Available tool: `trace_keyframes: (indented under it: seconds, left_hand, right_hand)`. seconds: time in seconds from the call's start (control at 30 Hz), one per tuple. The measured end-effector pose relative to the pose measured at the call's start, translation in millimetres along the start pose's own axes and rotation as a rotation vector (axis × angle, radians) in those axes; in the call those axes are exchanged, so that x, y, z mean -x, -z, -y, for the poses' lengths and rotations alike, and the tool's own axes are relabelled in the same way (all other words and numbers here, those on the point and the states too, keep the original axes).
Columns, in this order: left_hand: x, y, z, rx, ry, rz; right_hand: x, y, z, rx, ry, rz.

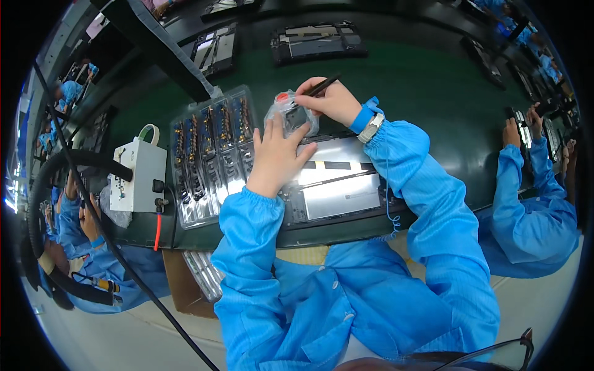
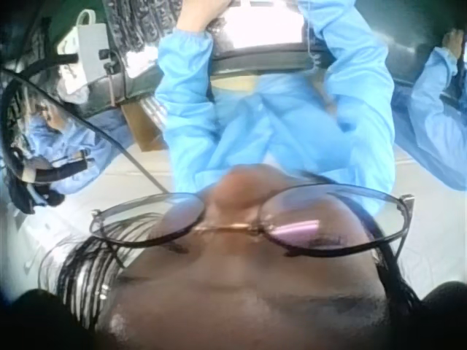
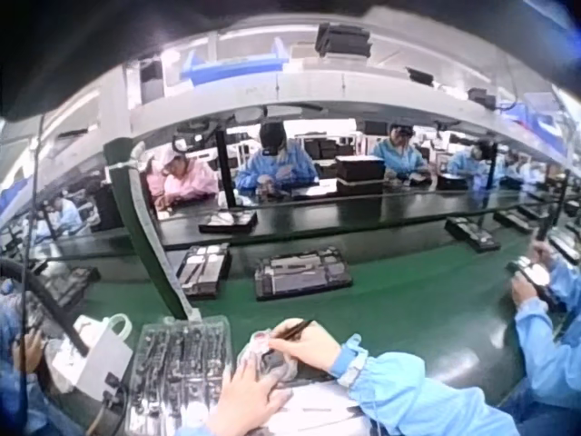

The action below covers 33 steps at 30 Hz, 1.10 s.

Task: Assembling internal components and attaching the screen to a tablet device on a production line.

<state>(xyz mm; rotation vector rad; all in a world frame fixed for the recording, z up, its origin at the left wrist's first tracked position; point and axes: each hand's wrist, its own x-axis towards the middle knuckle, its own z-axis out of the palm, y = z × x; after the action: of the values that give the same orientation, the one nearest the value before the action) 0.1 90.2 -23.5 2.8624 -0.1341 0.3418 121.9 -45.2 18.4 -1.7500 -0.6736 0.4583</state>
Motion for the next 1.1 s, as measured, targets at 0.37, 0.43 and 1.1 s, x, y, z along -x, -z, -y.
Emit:
trace_keyframes:
  seconds: [0.37,0.43,1.1]
  left_hand:
    - [-1,-6,5,0.074,-0.029,-0.076]
    - [-1,-5,5,0.078,-0.029,-0.076]
    - [2,-1,0,-0.076,-0.075,-0.278]
  right_hand:
    - [-9,-13,-26,0.293,0.142,-0.072]
    - [-8,-11,-25,0.320,0.101,-0.035]
    - [81,11,49,0.115,0.220,-0.162]
